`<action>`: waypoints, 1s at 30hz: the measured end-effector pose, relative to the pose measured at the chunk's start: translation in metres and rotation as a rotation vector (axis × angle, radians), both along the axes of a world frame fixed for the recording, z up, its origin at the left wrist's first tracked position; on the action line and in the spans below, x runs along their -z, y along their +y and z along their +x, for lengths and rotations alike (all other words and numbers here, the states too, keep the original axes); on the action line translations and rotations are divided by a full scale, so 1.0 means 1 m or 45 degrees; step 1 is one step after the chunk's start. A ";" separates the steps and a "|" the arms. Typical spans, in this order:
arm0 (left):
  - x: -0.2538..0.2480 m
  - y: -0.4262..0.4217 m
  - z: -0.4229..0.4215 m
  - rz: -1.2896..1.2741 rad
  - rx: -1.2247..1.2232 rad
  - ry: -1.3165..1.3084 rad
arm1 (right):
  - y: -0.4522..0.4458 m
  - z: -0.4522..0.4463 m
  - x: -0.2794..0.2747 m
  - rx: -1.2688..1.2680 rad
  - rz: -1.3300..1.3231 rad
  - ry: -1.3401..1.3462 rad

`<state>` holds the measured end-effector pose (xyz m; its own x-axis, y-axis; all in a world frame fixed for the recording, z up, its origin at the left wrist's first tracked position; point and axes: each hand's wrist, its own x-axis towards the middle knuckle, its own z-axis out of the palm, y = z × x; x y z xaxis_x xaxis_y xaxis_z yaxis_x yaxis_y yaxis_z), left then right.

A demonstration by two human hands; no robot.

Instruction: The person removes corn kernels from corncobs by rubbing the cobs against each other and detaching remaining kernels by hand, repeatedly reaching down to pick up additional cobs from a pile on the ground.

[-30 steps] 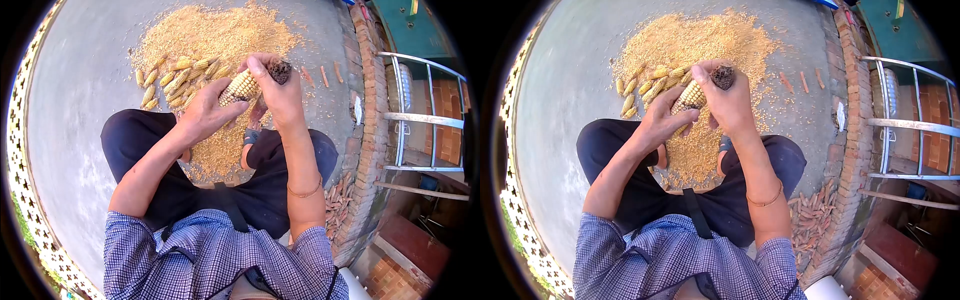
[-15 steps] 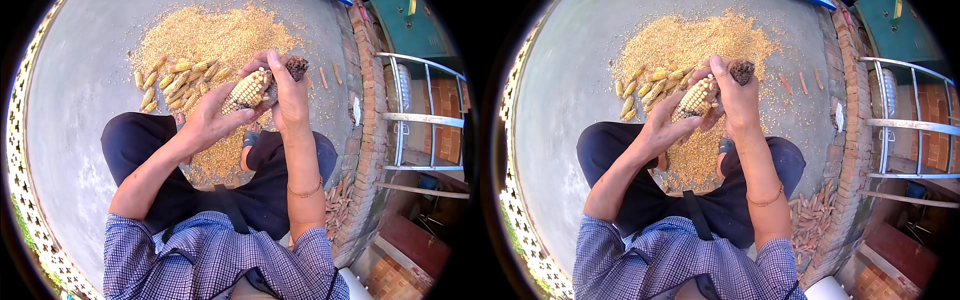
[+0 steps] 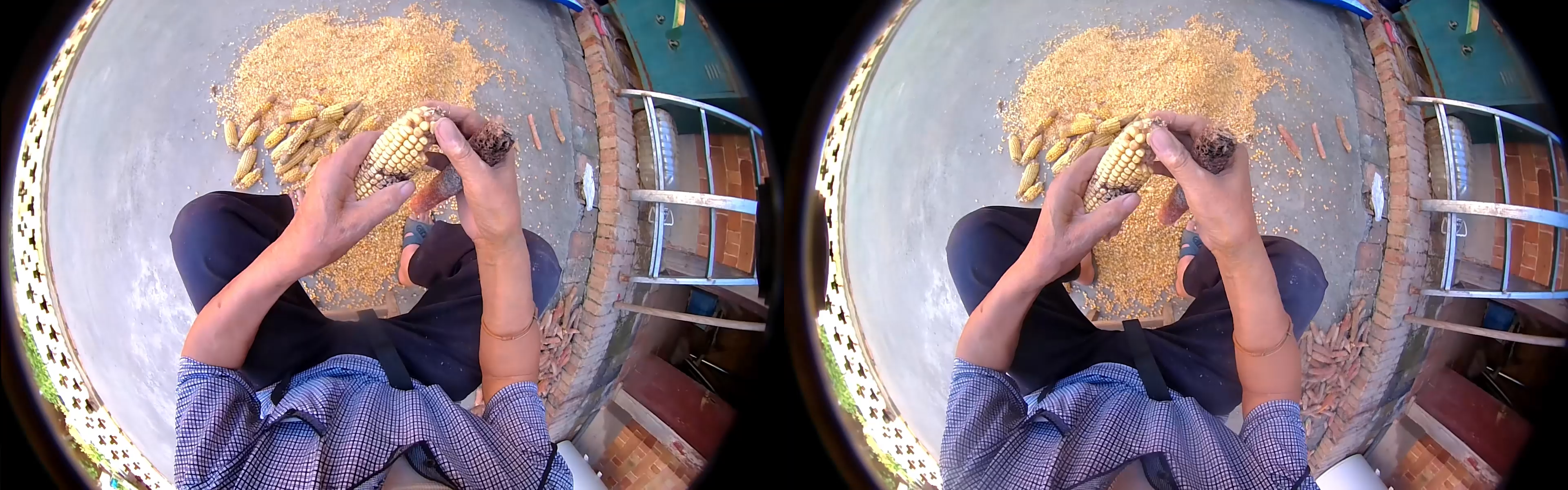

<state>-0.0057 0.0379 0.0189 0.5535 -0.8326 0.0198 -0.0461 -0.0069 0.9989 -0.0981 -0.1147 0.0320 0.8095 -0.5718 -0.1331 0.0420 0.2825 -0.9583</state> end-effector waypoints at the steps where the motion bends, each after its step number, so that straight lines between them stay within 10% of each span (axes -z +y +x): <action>1: 0.004 -0.001 0.000 -0.023 -0.012 -0.046 | 0.000 0.000 0.000 0.006 -0.016 -0.004; 21: -0.003 0.000 0.001 0.201 0.020 -0.293 | 0.003 -0.002 0.000 0.032 -0.217 0.035; 27: -0.008 0.000 0.001 0.272 0.002 0.077 | 0.007 0.003 -0.002 0.206 -0.242 -0.032; 30: 0.009 -0.001 0.002 0.142 -0.098 -0.343 | 0.005 0.000 0.002 0.329 -0.419 0.054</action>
<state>-0.0041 0.0369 0.0098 0.6021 -0.7939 0.0851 -0.3042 -0.1296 0.9437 -0.0982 -0.1100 0.0301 0.6314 -0.7731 0.0608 0.0301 -0.0539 -0.9981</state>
